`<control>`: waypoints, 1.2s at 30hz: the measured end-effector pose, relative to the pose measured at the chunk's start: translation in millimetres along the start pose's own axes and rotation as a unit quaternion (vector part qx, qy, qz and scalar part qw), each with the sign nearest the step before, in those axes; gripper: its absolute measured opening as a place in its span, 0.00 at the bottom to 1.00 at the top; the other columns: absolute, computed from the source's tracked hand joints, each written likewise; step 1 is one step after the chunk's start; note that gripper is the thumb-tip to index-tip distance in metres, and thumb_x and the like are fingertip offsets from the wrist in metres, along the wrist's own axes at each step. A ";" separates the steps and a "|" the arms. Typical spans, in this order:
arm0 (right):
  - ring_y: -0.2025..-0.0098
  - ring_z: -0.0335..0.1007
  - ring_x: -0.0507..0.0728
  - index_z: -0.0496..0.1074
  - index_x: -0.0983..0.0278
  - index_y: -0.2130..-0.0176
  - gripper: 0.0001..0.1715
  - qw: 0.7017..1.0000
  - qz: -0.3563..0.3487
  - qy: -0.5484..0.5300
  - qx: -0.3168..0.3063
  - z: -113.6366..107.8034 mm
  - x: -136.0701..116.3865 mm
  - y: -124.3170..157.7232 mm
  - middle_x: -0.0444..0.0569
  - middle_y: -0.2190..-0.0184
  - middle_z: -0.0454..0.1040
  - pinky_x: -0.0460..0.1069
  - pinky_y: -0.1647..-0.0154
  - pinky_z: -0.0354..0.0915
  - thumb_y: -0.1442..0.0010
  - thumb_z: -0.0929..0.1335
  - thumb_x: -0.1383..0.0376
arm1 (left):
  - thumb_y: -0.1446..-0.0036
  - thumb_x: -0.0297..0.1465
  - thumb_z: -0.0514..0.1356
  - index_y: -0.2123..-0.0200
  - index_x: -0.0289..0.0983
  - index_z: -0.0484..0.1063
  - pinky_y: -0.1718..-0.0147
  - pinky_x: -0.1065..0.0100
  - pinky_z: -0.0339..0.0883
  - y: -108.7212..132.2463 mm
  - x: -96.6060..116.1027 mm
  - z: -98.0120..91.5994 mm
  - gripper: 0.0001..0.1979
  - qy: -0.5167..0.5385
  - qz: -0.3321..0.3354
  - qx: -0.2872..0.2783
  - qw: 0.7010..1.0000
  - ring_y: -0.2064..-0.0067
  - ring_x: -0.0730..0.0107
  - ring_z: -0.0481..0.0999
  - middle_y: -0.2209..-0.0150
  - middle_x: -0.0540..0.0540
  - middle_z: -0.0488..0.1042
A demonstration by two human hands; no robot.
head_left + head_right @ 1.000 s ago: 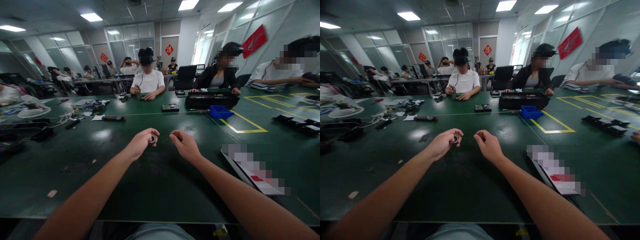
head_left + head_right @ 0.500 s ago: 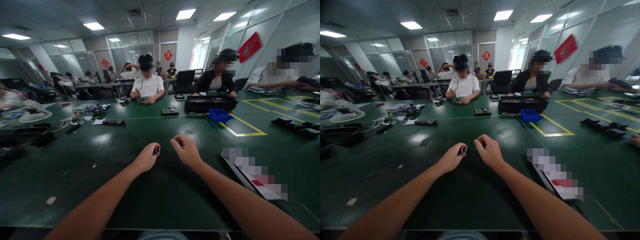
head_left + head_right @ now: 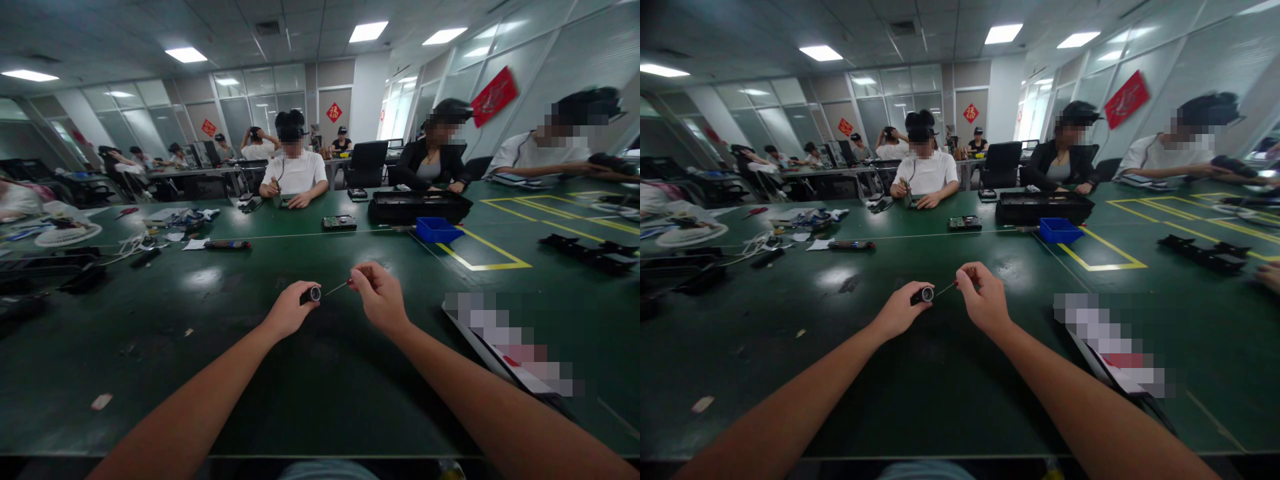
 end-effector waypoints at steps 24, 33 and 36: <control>0.72 0.75 0.55 0.72 0.61 0.66 0.12 0.996 -0.038 0.080 -0.032 9.2 -10.3 2.1 0.45 0.73 0.78 0.49 0.69 0.66 0.36 0.67 0.56 | 0.43 0.28 0.65 0.47 0.43 0.73 0.41 0.58 0.62 0.9 7.7 -1.2 0.19 0.027 0.030 0.002 0.999 0.45 0.61 0.72 0.48 0.47 0.75; 0.70 0.74 0.56 0.72 0.61 0.63 0.10 0.989 -0.072 0.115 -0.061 14.2 -19.1 4.4 0.47 0.70 0.78 0.49 0.69 0.66 0.37 0.68 0.57 | 0.43 0.29 0.65 0.47 0.43 0.74 0.42 0.56 0.62 0.0 8.4 -0.9 0.19 0.017 0.034 -0.007 0.999 0.45 0.59 0.72 0.49 0.45 0.75; 0.66 0.76 0.57 0.71 0.61 0.60 0.06 0.988 -0.085 0.105 -0.068 16.4 -21.6 5.4 0.48 0.67 0.79 0.51 0.63 0.68 0.37 0.66 0.63 | 0.43 0.30 0.65 0.47 0.43 0.73 0.41 0.56 0.62 -0.5 7.3 -2.1 0.19 0.010 0.033 -0.002 0.999 0.44 0.59 0.72 0.48 0.46 0.75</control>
Point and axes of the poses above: each hand's wrist, its own y-axis away from the middle knuckle, its own z-axis out of the palm, x = y × z, the point moved 10 cm from there along -y, towards the middle knuckle
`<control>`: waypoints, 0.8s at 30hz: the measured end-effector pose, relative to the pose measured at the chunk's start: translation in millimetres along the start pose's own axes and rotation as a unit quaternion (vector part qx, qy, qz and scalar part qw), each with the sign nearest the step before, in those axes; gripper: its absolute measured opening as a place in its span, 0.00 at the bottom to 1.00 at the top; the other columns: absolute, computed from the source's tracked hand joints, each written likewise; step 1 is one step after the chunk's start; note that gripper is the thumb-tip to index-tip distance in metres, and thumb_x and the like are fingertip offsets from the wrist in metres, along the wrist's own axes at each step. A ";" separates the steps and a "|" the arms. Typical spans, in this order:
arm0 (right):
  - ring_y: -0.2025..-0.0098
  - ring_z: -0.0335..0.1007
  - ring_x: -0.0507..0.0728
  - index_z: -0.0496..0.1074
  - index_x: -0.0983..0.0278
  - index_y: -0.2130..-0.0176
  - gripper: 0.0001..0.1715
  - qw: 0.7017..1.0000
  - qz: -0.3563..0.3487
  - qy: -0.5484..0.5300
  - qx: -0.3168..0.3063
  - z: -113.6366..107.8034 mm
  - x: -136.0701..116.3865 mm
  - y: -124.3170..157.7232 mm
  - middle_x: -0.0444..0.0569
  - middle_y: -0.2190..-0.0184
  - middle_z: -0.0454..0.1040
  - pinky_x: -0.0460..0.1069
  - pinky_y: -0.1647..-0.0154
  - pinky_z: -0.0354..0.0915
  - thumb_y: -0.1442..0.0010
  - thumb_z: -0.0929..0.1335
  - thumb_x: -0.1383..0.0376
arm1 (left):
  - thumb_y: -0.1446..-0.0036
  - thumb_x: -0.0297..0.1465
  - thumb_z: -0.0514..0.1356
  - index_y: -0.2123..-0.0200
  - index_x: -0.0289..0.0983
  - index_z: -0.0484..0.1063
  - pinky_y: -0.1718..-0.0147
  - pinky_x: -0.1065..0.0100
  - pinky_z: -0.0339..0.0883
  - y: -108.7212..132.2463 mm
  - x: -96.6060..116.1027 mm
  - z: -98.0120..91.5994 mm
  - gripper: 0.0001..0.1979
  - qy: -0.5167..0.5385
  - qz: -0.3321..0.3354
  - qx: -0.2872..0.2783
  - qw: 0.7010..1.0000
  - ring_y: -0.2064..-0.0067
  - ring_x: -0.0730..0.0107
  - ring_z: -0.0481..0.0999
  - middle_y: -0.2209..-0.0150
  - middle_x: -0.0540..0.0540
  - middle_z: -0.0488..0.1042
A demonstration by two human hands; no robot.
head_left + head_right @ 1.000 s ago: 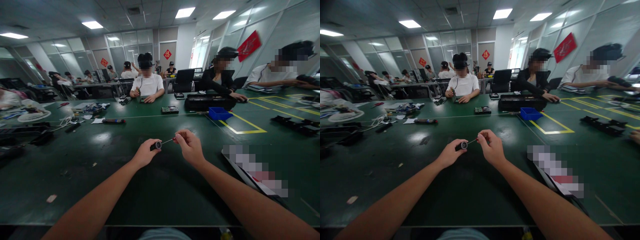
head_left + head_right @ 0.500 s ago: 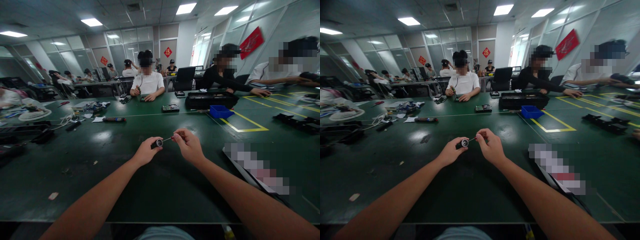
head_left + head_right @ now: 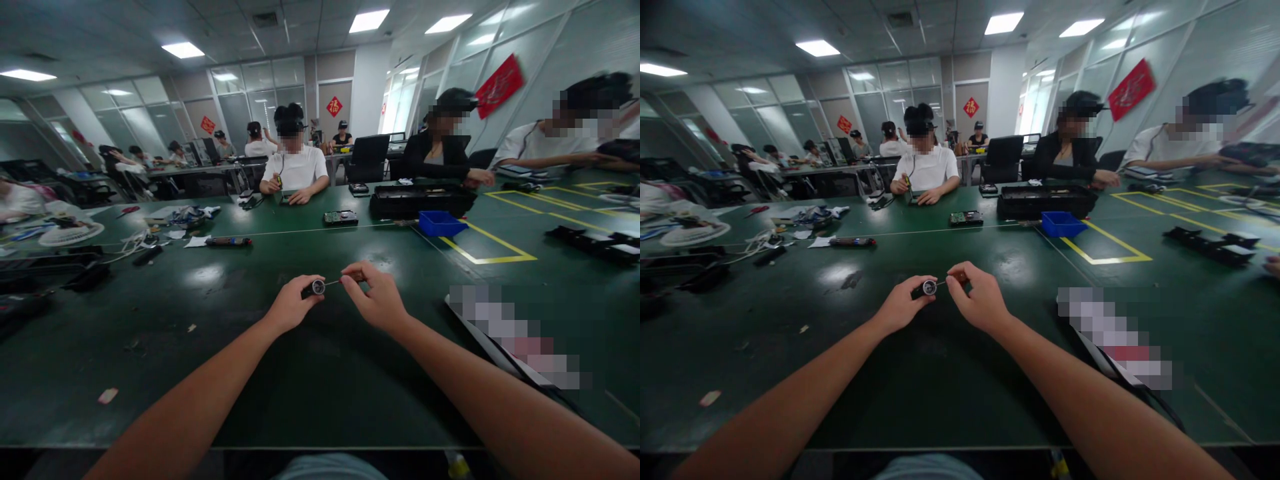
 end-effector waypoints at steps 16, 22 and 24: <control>0.71 0.72 0.56 0.71 0.61 0.57 0.12 0.998 0.057 -0.013 -0.032 6.7 8.1 0.5 0.45 0.73 0.74 0.50 0.68 0.62 0.33 0.60 0.61 | 0.44 0.29 0.66 0.48 0.42 0.74 0.42 0.57 0.62 0.5 1.2 -2.7 0.19 -0.013 -0.008 0.005 1.000 0.45 0.59 0.73 0.48 0.46 0.76; 0.71 0.71 0.57 0.71 0.60 0.56 0.14 0.997 0.075 -0.004 -0.019 4.5 13.6 -0.3 0.46 0.71 0.75 0.51 0.68 0.62 0.31 0.59 0.58 | 0.43 0.30 0.66 0.47 0.43 0.74 0.42 0.56 0.62 0.7 -0.6 -2.1 0.19 -0.028 -0.014 0.001 1.000 0.45 0.59 0.73 0.47 0.46 0.76; 0.68 0.72 0.57 0.68 0.61 0.52 0.13 0.997 0.068 -0.028 -0.010 3.9 14.5 -0.2 0.47 0.67 0.76 0.51 0.66 0.63 0.32 0.60 0.61 | 0.43 0.30 0.65 0.47 0.43 0.74 0.43 0.56 0.63 0.7 -1.9 -3.8 0.20 -0.034 -0.020 0.005 0.999 0.46 0.59 0.73 0.48 0.46 0.76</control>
Point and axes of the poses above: each hand's wrist, its own y-axis away from the middle knuckle, its own z-axis out of the palm, x = y × z, the point moved 10 cm from there along -y, towards the middle knuckle
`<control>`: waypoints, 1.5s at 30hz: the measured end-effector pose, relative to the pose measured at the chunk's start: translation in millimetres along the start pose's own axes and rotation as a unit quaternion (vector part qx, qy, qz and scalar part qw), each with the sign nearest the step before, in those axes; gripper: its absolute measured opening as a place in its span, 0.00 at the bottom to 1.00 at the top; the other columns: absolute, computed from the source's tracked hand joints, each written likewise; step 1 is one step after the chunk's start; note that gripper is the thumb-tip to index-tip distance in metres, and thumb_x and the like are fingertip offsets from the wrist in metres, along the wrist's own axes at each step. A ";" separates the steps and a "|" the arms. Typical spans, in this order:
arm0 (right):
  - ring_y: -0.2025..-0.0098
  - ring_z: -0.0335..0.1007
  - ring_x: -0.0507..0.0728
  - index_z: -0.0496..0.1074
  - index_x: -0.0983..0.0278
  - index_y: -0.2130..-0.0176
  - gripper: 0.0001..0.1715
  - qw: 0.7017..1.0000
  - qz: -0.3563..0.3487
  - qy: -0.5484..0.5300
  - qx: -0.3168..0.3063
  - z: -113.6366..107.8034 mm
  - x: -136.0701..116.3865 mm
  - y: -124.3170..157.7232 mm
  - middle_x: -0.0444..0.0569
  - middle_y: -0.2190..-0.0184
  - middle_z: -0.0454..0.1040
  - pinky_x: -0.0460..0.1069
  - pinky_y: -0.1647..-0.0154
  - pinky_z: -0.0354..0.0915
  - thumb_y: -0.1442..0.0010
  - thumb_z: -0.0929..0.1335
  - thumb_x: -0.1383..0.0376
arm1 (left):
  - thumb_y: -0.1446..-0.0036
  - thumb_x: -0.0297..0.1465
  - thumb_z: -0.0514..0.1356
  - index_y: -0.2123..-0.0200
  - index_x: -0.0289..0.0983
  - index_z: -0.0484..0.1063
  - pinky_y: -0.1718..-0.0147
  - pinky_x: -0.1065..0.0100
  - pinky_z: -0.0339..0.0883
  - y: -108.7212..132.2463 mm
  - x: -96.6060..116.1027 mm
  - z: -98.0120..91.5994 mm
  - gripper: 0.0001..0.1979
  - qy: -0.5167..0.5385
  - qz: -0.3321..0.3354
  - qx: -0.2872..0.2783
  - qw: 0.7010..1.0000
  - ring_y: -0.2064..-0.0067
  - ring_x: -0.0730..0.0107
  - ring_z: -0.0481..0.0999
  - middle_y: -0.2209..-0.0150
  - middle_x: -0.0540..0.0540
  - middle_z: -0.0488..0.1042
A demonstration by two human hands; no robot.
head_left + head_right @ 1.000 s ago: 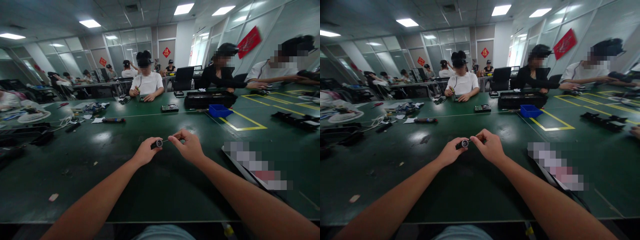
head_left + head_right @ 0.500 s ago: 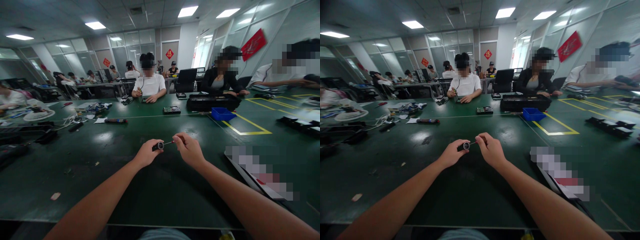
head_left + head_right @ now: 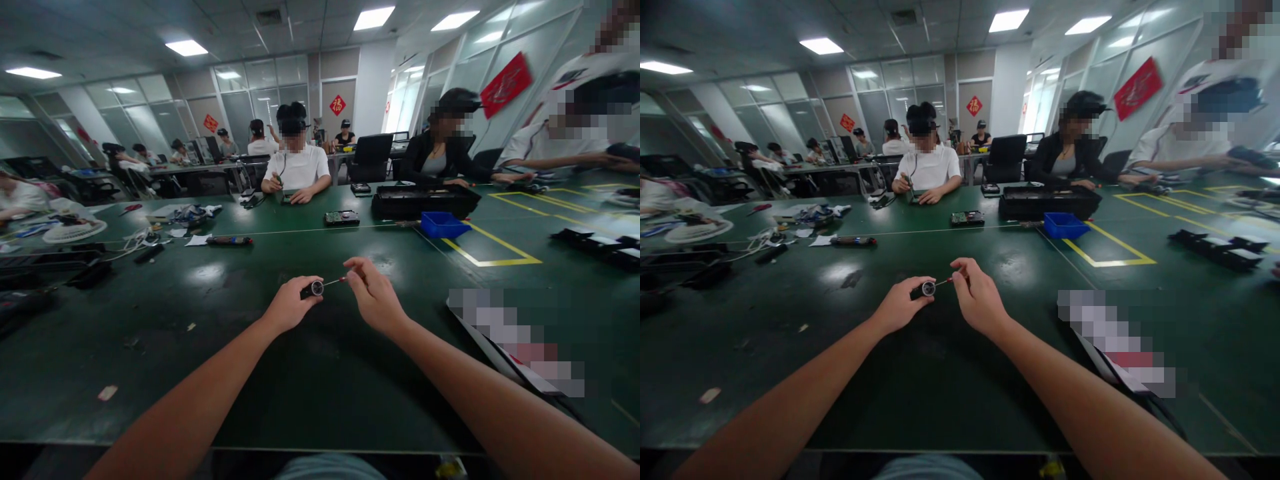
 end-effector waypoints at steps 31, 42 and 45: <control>0.72 0.71 0.54 0.69 0.61 0.66 0.19 0.920 0.209 -0.325 0.063 13.3 77.7 -6.5 0.46 0.73 0.72 0.54 0.65 0.75 0.40 0.67 0.48 | 0.42 0.32 0.64 0.47 0.42 0.74 0.45 0.55 0.63 -2.6 8.4 -0.8 0.18 -0.056 0.032 -0.032 0.997 0.51 0.58 0.74 0.52 0.45 0.77; 0.68 0.74 0.55 0.71 0.63 0.62 0.17 0.977 0.108 -0.182 0.027 5.2 35.3 -6.7 0.48 0.70 0.77 0.52 0.63 0.70 0.35 0.64 0.52 | 0.41 0.33 0.64 0.45 0.43 0.73 0.46 0.57 0.64 -0.6 6.5 -0.5 0.20 -0.039 0.029 -0.022 0.999 0.48 0.58 0.73 0.50 0.46 0.76; 0.72 0.72 0.54 0.71 0.62 0.69 0.18 0.989 0.096 -0.110 0.014 1.0 26.1 -5.6 0.46 0.74 0.76 0.50 0.68 0.66 0.37 0.67 0.50 | 0.41 0.34 0.65 0.45 0.44 0.73 0.46 0.56 0.64 -0.3 4.9 -1.7 0.20 -0.038 0.028 -0.015 0.999 0.48 0.58 0.73 0.50 0.46 0.76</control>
Point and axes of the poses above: each hand's wrist, its own y-axis away from the middle knuckle, its own z-axis out of the palm, x = y × z, the point moved 10 cm from there along -y, towards the middle knuckle
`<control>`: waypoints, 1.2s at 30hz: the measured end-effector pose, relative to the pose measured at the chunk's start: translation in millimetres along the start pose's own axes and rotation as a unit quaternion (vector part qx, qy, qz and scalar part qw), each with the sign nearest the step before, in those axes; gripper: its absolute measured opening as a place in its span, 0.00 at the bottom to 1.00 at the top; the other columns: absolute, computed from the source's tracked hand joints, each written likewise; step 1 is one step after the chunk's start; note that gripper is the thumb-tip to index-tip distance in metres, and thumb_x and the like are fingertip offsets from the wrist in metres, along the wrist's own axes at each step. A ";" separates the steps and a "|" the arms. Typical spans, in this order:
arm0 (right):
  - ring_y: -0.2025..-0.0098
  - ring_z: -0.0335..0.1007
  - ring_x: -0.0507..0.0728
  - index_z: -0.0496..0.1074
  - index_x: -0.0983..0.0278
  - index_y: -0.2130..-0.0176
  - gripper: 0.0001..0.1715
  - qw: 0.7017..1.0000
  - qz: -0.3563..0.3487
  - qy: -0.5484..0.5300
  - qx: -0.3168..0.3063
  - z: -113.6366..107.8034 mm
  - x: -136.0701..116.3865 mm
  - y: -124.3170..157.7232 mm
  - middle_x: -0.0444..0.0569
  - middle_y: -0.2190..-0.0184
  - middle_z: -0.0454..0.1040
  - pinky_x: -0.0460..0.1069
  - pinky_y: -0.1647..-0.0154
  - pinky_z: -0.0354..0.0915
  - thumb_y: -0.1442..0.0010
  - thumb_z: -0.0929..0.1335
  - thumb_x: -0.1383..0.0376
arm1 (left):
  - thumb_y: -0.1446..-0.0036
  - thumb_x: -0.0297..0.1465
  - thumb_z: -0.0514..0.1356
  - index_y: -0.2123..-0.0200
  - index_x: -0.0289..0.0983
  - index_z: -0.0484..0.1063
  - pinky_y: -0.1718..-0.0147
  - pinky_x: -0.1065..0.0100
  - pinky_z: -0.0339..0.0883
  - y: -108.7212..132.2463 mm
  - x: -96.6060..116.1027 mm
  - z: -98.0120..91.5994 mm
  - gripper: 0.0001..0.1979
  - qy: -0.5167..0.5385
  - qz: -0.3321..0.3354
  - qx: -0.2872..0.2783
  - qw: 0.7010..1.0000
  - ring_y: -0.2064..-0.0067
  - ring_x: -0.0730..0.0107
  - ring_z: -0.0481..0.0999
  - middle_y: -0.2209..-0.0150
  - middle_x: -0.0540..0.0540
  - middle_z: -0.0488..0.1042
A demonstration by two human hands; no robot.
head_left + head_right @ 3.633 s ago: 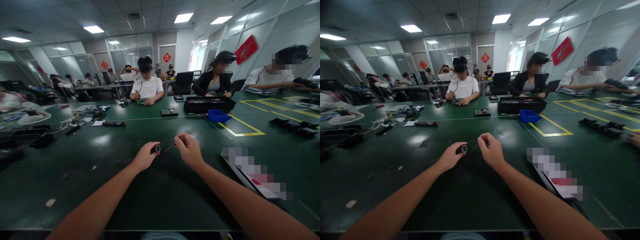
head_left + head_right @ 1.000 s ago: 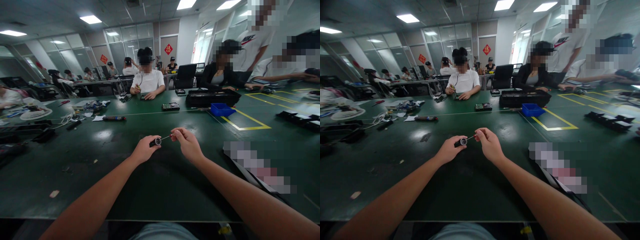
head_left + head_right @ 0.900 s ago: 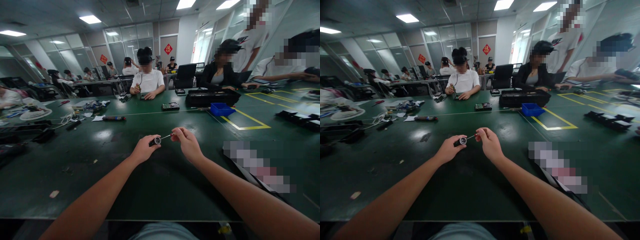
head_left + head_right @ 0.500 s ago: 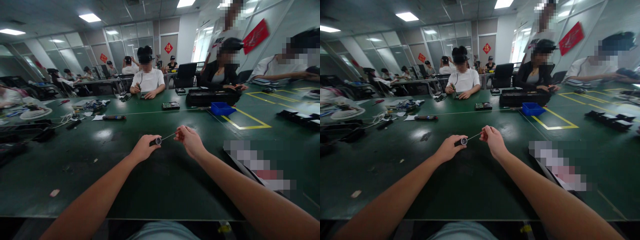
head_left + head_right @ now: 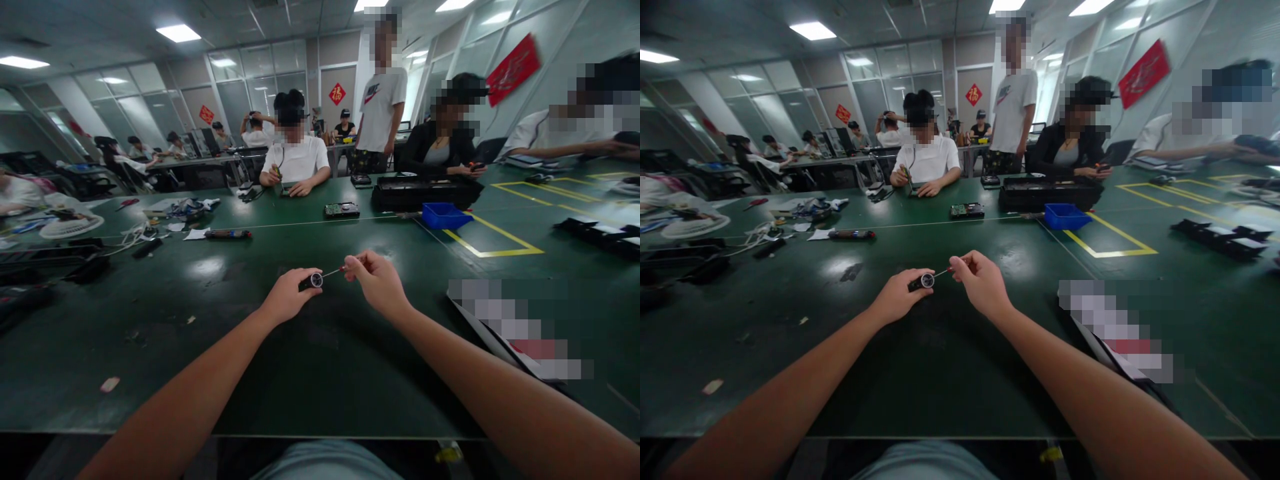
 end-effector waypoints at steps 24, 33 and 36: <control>0.67 0.70 0.55 0.71 0.61 0.56 0.12 0.998 -0.043 -0.015 -0.041 9.1 -6.2 5.5 0.45 0.70 0.73 0.51 0.63 0.65 0.34 0.63 0.58 | 0.42 0.32 0.65 0.46 0.42 0.73 0.46 0.58 0.65 -0.8 -5.6 -5.0 0.19 0.009 -0.007 0.024 1.000 0.48 0.60 0.74 0.50 0.46 0.76; 0.68 0.71 0.54 0.74 0.62 0.64 0.18 0.960 0.099 -0.259 0.029 14.2 34.6 1.1 0.46 0.71 0.73 0.52 0.62 0.70 0.41 0.69 0.50 | 0.41 0.32 0.64 0.45 0.42 0.72 0.44 0.56 0.64 -1.1 1.3 -4.1 0.20 0.000 0.009 0.014 1.000 0.48 0.60 0.73 0.50 0.45 0.76; 0.71 0.69 0.53 0.73 0.63 0.66 0.16 0.930 0.169 -0.326 0.022 20.6 50.8 1.2 0.45 0.73 0.72 0.52 0.64 0.70 0.41 0.70 0.52 | 0.40 0.33 0.64 0.45 0.44 0.71 0.38 0.49 0.56 -2.1 2.8 -6.2 0.19 -0.030 0.023 0.009 0.999 0.46 0.59 0.72 0.48 0.46 0.76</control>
Point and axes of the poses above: each hand's wrist, its own y-axis away from the middle knuckle, its own z-axis out of the palm, x = y × z, the point moved 10 cm from there along -y, towards the middle knuckle
